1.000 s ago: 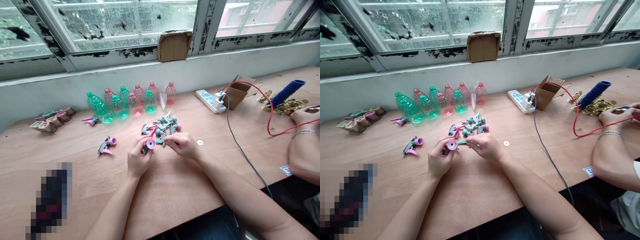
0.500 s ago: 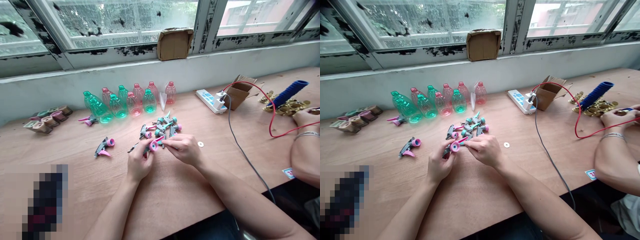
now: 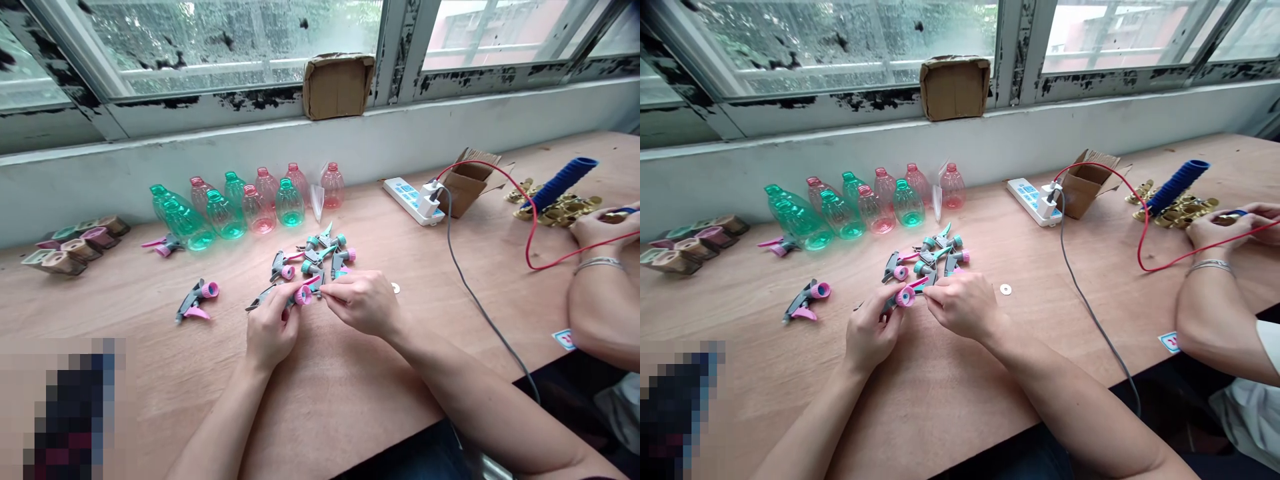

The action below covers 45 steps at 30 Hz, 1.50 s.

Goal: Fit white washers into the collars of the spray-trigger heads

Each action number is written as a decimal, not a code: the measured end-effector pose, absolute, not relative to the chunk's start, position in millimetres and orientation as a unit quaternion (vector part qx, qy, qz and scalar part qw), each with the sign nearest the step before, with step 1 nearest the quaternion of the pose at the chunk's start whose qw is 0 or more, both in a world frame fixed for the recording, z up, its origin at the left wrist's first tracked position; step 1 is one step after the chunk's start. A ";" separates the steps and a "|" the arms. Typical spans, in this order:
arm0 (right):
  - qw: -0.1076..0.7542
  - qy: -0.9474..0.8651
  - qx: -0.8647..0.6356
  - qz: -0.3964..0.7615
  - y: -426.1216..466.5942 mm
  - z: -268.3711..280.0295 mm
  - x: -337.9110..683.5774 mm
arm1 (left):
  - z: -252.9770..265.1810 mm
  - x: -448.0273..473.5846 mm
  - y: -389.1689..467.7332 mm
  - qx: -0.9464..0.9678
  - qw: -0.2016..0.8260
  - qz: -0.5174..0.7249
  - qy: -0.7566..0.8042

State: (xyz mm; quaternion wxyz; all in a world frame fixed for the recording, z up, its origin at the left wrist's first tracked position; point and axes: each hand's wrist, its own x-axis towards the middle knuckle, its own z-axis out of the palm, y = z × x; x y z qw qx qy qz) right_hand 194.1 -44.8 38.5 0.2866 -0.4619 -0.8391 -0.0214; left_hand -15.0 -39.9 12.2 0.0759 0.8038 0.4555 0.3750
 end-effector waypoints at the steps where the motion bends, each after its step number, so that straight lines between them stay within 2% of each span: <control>1: 0.286 -0.838 -0.464 -0.018 -44.9 38.9 193.7 | 12.2 -14.8 -39.8 0.804 0.078 0.375 0.455; 12: 0.297 -0.805 -0.513 -0.004 -47.2 36.1 183.5 | 8.9 -16.3 -34.3 0.817 0.031 0.372 0.440; 18: 0.338 -0.788 -0.510 0.065 -37.5 25.7 183.5 | 9.5 -17.0 -31.3 0.824 0.034 0.355 0.440; 30: 0.391 -0.825 -0.403 0.062 -25.6 19.6 197.1 | 13.8 -21.9 -30.7 0.839 0.080 0.376 0.386; 38: 0.380 -0.867 -0.320 0.048 -15.8 15.5 213.8 | 10.0 -25.0 -30.5 0.863 0.084 0.362 0.341; 45: 0.406 -0.862 -0.282 0.107 -15.3 12.9 213.7 | 11.2 -19.9 -35.0 0.842 0.139 0.396 0.339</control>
